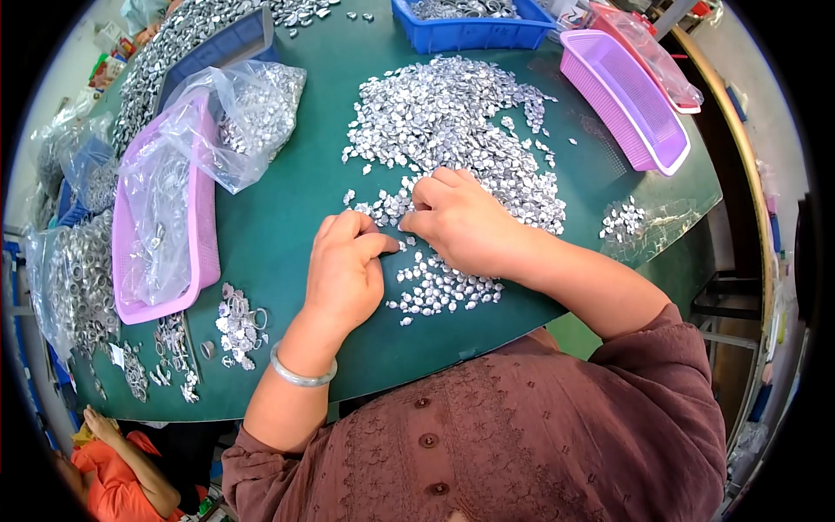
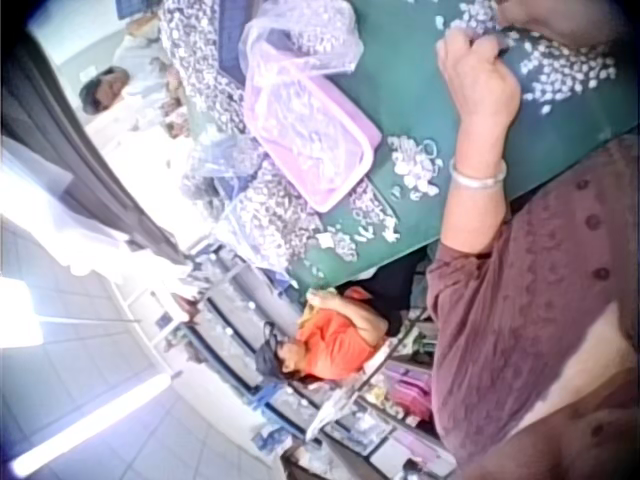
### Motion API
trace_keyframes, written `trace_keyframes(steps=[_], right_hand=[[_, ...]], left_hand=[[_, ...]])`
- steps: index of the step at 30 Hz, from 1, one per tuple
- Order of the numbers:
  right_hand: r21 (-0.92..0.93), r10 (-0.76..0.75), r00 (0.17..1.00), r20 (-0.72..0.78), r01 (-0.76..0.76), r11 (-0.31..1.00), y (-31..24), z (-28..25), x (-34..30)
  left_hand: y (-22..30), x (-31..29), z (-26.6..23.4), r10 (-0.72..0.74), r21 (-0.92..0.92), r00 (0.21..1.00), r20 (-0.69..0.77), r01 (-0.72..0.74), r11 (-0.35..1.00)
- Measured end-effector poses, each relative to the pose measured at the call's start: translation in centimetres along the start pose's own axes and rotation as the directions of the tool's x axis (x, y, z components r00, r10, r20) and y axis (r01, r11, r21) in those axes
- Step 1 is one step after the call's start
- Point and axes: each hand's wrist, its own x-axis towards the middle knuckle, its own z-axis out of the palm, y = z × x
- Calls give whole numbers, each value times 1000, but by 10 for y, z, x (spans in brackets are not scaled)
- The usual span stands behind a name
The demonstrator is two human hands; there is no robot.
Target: The person takes a phone out of a plastic tray and sets it aside, then sorts small metal pieces from a pile on the table by hand.
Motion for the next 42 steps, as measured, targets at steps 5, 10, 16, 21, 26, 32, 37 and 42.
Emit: trace_keyframes(steps=[5, 10, 16, 21, 26, 32, 37, 42], right_hand=[[49, 5, 1000, 2, -5, 999, -2, -2, 1], [80, -9, 1000, -27, 11, 997, -1, 2, 5], [-51, 2, 994, 112, 3, 999, -8, -5, 8], [-105, 100, 980, 169, -83, 991, -14, -11, 9], [34, 59, 998, 8, -60, 998, -5, 2, 13], [-17, 30, 999, 25, -30, 999, -15, 8, 25], [-73, 23, 999, 27, -21, 997, -16, 9, 32], [302, 203, 958, 202, -259, 917, 19, -21, 54]], left_hand=[[1, 4, 0, -45, 36, 996, -77, 48, 998], [2, 4, 3, -13, 87, 998, -59, 18, 996], [0, 2, 0, 4, 88, 1000, -29, -1, 996], [-3, 1, -1, -98, 2, 992, -81, 99, 995], [-4, 3, -1, -114, 20, 988, -109, 117, 993], [-3, 2, -3, -111, 19, 989, -98, 114, 993], [-4, 0, -2, -112, 25, 989, -98, 115, 993], [-7, 1, -3, -113, 7, 987, -117, 114, 993]])
